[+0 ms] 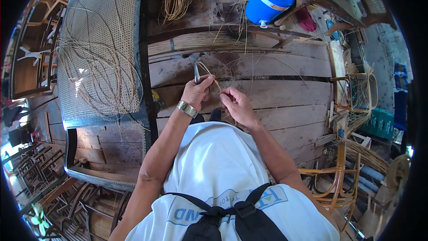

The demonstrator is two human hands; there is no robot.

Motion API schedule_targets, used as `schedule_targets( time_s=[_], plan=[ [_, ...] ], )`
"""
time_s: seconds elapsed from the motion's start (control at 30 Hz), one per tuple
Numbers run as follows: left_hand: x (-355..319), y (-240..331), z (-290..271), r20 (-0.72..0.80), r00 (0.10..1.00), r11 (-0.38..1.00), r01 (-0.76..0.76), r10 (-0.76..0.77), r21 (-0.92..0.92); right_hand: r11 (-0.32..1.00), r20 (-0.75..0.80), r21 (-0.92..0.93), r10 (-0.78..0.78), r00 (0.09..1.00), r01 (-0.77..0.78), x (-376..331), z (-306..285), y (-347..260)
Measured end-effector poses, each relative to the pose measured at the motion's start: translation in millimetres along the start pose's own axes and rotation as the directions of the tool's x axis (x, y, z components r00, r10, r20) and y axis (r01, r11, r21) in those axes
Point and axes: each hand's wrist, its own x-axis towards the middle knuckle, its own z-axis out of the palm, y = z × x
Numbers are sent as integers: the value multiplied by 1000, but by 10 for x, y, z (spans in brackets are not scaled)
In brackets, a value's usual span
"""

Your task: Weaving and trimming rattan strips for furniture components.

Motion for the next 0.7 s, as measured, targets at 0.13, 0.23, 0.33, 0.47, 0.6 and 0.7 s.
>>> schedule_targets(
  time_s=[0.13,0.23,0.33,0.47,0.6,0.7],
  plan=[
    [38,-120,-68,26,999,999,19,-18,-34,999,-133,-33,-18,991,14,1,64,60],
    [10,-145,-67,-9,999,999,51,-51,4,997,-184,-78,-38,982,24,12,81,92],
    [-32,-164,-21,-92,996,999,23,-21,25,1000,-164,-15,16,986,-19,20,81,93],
    [-26,-274,-105,-84,995,998,56,-57,-16,997,-170,74,37,985,-24,70,99,101],
    [-25,-286,-135,-106,984,990,139,-140,-18,985,-164,170,55,985,-27,109,69,126],
    [-8,-258,-185,-22,977,975,213,-214,-65,963,-148,269,67,987,-25,110,54,104]
  ],
)
